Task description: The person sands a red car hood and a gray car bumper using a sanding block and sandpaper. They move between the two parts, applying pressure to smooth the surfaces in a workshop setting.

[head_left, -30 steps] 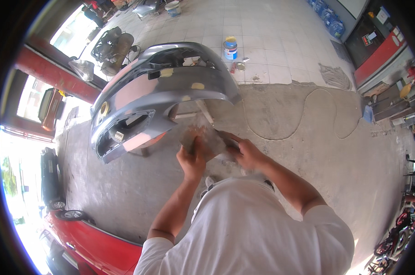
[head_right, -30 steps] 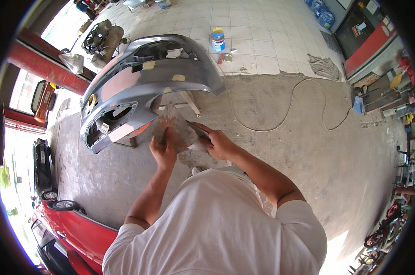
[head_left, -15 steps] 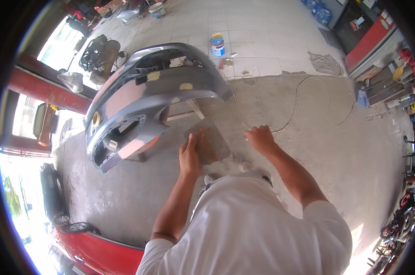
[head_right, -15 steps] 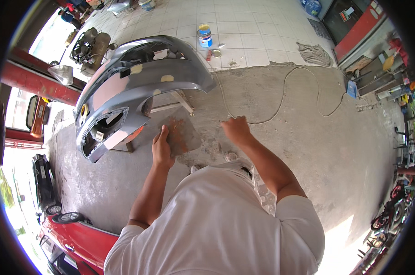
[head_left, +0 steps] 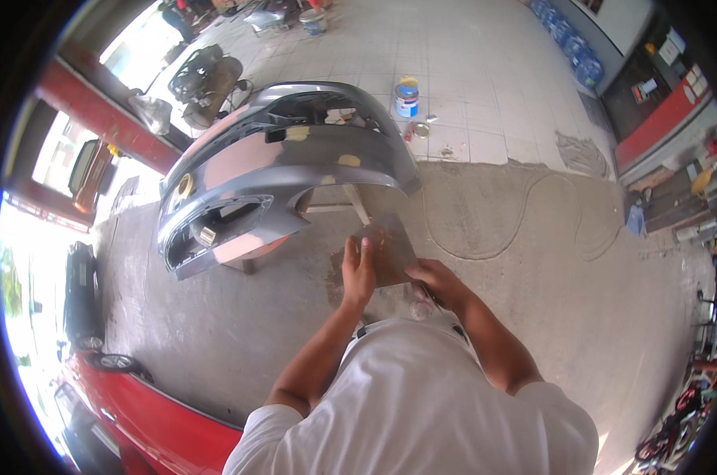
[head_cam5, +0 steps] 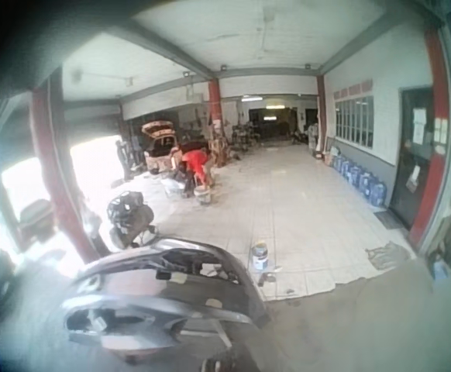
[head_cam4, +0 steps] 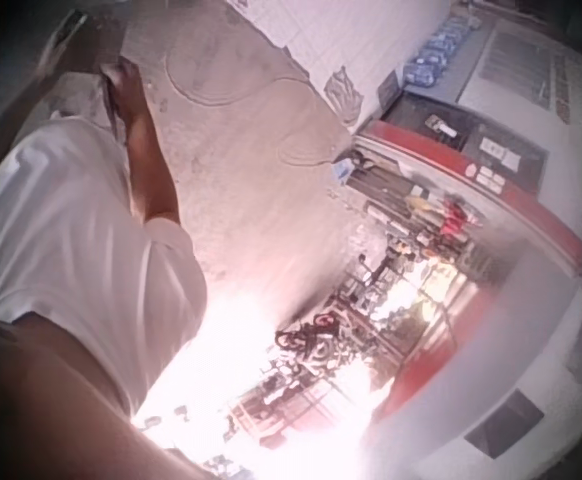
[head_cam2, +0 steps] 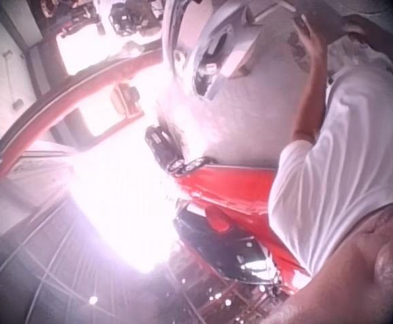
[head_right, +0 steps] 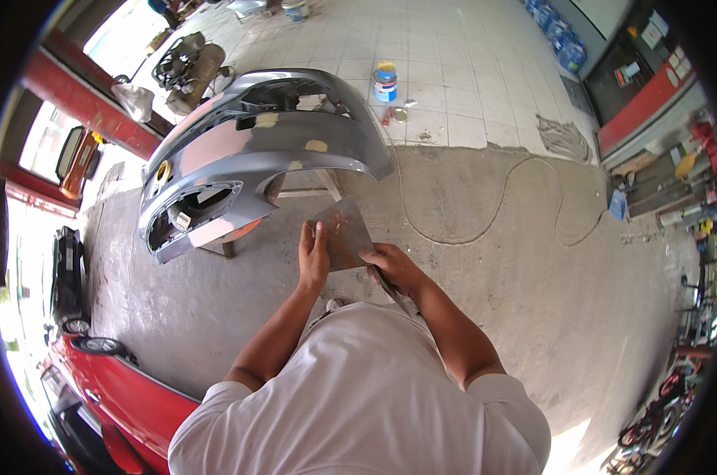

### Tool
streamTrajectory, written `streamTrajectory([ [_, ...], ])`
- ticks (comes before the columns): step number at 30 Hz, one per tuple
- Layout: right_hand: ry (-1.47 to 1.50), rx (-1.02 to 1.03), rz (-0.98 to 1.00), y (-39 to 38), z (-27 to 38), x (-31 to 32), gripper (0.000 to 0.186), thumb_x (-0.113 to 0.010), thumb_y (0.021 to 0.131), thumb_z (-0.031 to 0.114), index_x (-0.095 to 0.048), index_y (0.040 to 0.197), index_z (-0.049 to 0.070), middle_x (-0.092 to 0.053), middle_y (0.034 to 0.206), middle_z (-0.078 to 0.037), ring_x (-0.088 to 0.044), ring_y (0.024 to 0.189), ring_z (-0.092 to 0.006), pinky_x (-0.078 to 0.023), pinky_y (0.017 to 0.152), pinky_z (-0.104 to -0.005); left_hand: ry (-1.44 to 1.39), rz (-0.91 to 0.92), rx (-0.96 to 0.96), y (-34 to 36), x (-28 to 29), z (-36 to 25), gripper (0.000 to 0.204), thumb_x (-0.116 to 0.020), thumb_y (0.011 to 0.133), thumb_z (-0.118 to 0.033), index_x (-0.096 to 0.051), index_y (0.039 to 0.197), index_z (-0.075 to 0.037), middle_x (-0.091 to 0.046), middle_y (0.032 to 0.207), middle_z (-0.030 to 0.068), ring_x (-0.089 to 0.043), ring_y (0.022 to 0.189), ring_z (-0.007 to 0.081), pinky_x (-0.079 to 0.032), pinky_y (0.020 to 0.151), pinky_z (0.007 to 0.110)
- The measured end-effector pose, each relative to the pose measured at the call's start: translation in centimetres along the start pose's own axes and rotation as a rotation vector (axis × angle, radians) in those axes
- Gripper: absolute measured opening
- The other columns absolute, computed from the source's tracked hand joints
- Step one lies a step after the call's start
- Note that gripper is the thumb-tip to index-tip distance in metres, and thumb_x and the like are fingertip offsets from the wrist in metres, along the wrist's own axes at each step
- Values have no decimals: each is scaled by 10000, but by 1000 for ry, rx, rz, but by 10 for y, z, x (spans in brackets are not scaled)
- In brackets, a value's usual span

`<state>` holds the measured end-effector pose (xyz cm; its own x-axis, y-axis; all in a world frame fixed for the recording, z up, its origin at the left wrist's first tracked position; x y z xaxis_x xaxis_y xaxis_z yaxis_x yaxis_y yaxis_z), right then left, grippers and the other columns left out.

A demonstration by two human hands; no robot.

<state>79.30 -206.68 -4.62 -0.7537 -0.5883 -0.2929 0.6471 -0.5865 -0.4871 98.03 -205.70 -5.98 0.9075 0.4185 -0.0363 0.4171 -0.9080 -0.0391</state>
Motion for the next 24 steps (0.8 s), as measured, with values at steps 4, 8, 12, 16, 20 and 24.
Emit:
streamTrajectory([
  [4,39,32,-119,9,-9,8,238,-616,993,292,-624,942,60,-565,685,1,-510,584,-93,-394,548,-269,120,-93,159,-10,19,1,375,-497,1070,-345,-534,1257,-22,-663,1121,156,-652,896,194,-535,699,327],
  [8,171,-32,-123,13,-28,27,220,-625,983,281,-585,941,69,-566,671,-14,-509,536,-102,-392,496,-261,62,-309,136,-26,85,28,300,-509,1068,-296,-591,1009,-13,-612,812,54,-628,686,134,-496,562,276],
  [12,183,-65,-121,25,-40,36,226,-637,974,293,-555,938,86,-574,662,-29,-491,485,-104,-379,442,-262,224,-487,249,-63,151,62,438,-533,1049,-333,-602,775,1,-601,636,55,-631,604,147,-486,552,313],
  [16,140,-98,-101,37,-35,23,222,-643,968,295,-559,943,91,-574,651,-28,-490,483,-101,-378,441,-265,393,-637,390,-105,194,92,545,-551,1036,-380,-553,641,-5,-554,525,54,-614,535,163,-489,563,336],
  [20,50,-125,-70,48,-24,0,214,-641,971,292,-573,945,90,-578,643,-25,-493,482,-98,-381,445,-260,559,-596,593,-155,242,142,359,-669,974,-345,-629,878,-1,-688,812,134,-685,705,214,-536,665,365],
  [24,-18,-106,-12,54,-15,-23,210,-634,978,288,-605,953,82,-586,649,-18,-492,478,-92,-381,451,-246,659,-493,746,-278,297,268,902,-818,812,-223,-254,1510,-127,-357,1516,190,-507,1270,352,-441,1045,426],
])
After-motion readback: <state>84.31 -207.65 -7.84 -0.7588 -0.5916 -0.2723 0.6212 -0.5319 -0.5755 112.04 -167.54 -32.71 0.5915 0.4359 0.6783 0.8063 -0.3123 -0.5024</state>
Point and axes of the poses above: each hand's wrist, its own y-axis towards the middle knuckle, its own x-axis out of the back of the hand, z = x × y, the point moved 8 cm from there along y, towards the middle knuckle
